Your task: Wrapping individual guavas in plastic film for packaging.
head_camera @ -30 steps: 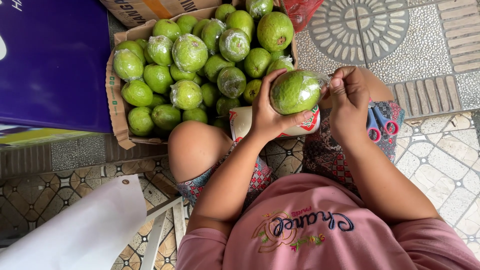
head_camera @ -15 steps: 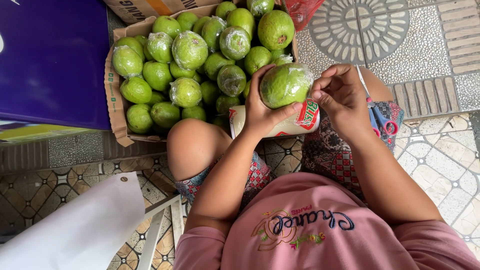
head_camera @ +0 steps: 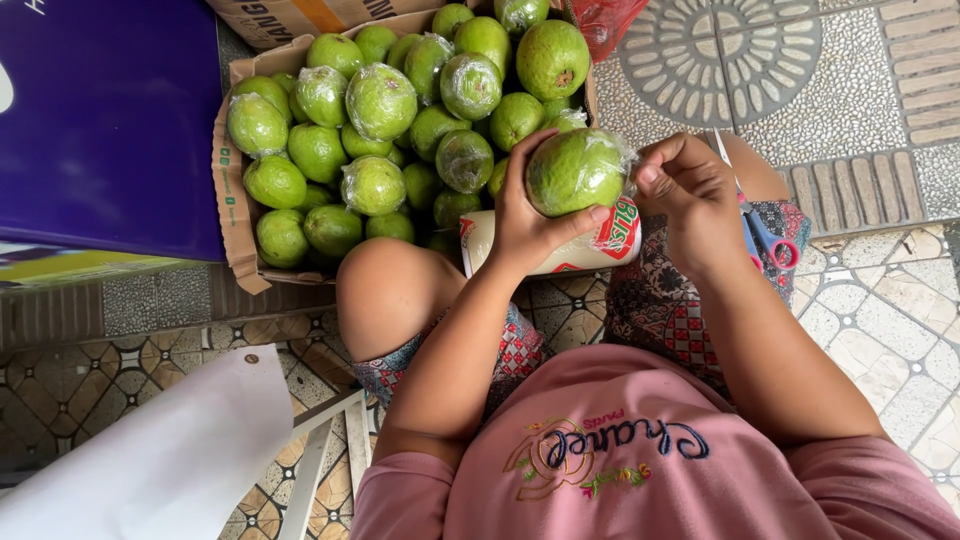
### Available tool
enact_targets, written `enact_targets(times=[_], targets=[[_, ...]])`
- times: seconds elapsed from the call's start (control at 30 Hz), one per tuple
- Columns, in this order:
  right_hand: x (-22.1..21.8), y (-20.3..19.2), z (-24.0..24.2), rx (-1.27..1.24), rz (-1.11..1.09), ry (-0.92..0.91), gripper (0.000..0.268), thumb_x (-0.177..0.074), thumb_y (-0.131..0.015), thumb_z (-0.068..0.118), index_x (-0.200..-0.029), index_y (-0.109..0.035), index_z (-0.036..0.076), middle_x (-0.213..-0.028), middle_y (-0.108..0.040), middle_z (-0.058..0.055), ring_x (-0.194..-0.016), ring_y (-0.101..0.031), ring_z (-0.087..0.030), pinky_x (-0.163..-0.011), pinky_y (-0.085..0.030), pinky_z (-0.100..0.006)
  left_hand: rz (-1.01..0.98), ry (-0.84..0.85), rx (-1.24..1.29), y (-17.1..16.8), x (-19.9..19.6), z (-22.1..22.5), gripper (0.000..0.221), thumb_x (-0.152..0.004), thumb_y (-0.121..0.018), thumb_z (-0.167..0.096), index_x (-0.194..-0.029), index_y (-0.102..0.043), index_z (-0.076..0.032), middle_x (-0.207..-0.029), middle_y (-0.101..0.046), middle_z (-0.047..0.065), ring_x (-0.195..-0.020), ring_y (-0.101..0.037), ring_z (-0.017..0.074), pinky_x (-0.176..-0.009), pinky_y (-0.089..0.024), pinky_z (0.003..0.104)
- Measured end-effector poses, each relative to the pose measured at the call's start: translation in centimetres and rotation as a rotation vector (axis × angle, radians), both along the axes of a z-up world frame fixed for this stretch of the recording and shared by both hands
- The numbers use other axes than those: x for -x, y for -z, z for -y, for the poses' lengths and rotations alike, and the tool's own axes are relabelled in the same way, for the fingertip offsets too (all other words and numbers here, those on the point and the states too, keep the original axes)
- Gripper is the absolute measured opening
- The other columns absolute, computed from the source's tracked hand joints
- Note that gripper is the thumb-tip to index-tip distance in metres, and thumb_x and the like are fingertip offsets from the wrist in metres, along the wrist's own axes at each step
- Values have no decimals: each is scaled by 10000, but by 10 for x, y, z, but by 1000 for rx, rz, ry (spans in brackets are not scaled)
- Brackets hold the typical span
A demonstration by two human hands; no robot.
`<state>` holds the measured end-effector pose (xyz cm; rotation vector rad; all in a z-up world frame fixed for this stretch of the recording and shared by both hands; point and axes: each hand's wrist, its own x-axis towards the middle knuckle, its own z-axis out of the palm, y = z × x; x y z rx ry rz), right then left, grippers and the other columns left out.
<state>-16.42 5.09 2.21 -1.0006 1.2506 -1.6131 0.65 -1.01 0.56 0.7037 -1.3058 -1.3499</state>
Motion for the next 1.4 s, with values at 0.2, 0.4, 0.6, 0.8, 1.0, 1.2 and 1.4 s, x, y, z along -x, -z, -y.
enact_targets(times=[0.2,0.4,0.6,0.8,1.0,1.2,1.4], targets=[[1,-3,4,3,187,-30,143,-1083,-622,174,-1014,-527,91,-856,-596,-80,-814,-629,-147,-735,-564,-280,-33,64,-81,10,0,7,918,-596,-1024,-227,-1385,-574,-90,-1214,-645,100,-1168,-612,186,-1058,-500,419],[5,7,8,-22,72,21,112,-1167,-505,146,-1075,-459,102,-709,-476,-30,-697,-533,-111,-649,-528,-253,35,66,-86,5,-7,8,901,-603,-1023,-244,-1376,-584,-93,-1214,-651,122,-1161,-643,211,-1043,-511,421],[10,5,12,-136,7,-49,266,-1112,-579,384,-1112,-505,129,-825,-563,-46,-748,-566,-129,-609,-577,-282,-8,38,-104,6,-5,8,869,-630,-1001,-237,-1369,-574,-74,-1193,-624,128,-1144,-607,219,-1019,-500,413],[0,9,17,-30,-24,-186,343,-1001,-725,288,-1128,-520,44,-920,-537,-72,-829,-563,-165,-633,-551,-287,7,29,-78,8,-7,12,858,-639,-1001,-234,-1364,-573,-70,-1176,-622,148,-1128,-612,231,-997,-508,431],[-1,7,12,-10,45,-76,193,-1033,-717,145,-956,-565,54,-813,-567,-48,-777,-556,-134,-650,-552,-270,8,14,-64,7,-5,11,848,-630,-1003,-234,-1348,-584,-66,-1151,-625,151,-1091,-623,234,-966,-515,423],[2,7,12,37,145,20,199,-1030,-741,82,-944,-563,53,-810,-601,-78,-750,-580,-125,-642,-577,-280,-26,-5,-97,7,-1,10,834,-638,-992,-243,-1343,-583,-65,-1146,-619,129,-1082,-622,203,-955,-518,394],[21,16,26,14,6,-6,197,-1011,-785,49,-943,-605,4,-783,-642,-122,-681,-605,-123,-615,-562,-267,-74,154,-237,2,-7,5,794,-713,-939,-291,-1360,-539,-64,-1145,-597,92,-1083,-595,188,-908,-518,352]])
